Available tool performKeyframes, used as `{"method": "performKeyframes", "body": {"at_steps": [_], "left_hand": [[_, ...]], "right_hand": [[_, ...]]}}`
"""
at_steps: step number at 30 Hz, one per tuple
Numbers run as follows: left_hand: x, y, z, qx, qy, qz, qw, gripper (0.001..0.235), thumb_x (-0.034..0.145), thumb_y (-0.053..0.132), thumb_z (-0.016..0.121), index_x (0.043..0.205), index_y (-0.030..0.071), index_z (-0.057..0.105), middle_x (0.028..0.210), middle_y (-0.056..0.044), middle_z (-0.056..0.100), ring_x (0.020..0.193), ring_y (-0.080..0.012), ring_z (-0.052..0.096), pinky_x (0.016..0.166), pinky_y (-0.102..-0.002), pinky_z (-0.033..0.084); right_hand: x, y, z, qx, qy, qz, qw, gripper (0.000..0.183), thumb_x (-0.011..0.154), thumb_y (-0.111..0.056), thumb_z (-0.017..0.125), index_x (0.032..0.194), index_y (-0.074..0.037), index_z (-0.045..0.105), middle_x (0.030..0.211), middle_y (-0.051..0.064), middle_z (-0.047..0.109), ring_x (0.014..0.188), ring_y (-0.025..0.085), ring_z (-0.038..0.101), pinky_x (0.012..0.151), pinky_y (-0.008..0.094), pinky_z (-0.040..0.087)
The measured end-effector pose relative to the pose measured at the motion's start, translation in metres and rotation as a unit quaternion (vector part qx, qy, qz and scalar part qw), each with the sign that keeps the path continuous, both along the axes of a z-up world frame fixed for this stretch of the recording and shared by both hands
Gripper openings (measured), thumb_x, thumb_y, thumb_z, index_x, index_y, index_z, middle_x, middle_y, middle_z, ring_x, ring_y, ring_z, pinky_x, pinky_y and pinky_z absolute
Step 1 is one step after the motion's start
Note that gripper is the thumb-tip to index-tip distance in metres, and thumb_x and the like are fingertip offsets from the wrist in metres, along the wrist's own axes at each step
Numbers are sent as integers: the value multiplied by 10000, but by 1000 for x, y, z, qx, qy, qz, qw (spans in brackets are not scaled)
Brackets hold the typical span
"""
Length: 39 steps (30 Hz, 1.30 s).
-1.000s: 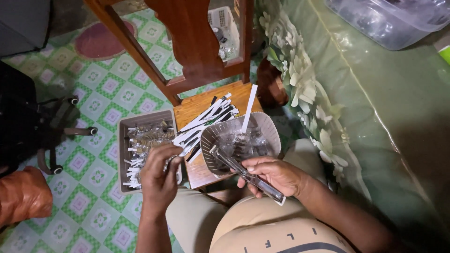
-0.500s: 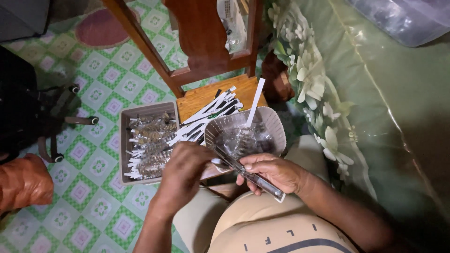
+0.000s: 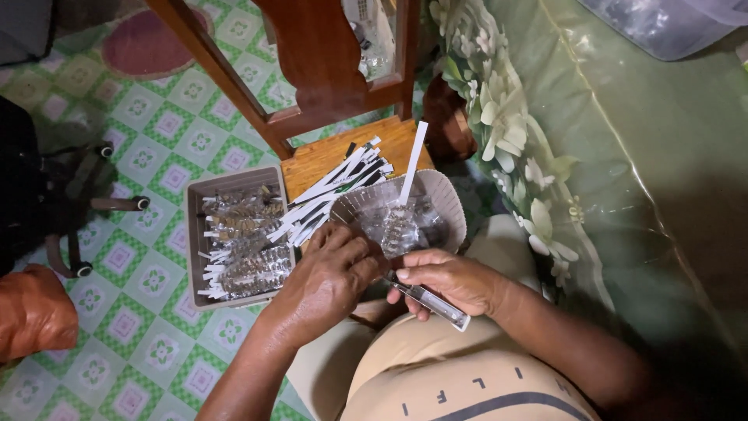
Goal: Assembling tags by inserting white strips into small plastic bags.
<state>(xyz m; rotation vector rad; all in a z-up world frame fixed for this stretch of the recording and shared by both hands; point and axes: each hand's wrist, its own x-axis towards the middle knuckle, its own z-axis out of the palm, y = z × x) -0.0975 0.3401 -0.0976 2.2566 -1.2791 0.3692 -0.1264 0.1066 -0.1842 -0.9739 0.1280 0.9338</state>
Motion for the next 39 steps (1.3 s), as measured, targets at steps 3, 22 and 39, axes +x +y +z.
{"method": "performKeyframes", "body": {"at_steps": [3,22,39], "left_hand": [[0,-2,6,-1,-6,-5,1000,214,968,138,629,757,104,639,762,-65,562,794,-300,588,865,-501,486],[-3,-10,10,84,26,-1,996,180,957,131,610,807,116,709,827,-66,648,906,-283,637,1009,-582,427],[2,-4,-9,-16,25,13,999,70,894,131,682,854,160,731,854,-29,640,876,-276,631,965,-539,472]], "right_hand": [[-1,2,0,0,-3,8,1000,302,962,-183,633,1143,57,602,971,233,699,640,209,692,518,357,639],[0,4,2,-27,14,-13,999,264,946,-166,655,1099,49,639,915,203,682,605,214,697,483,363,639],[-2,4,1,-38,17,-22,999,337,937,-152,646,1198,62,644,910,223,698,599,200,696,479,332,633]]}}
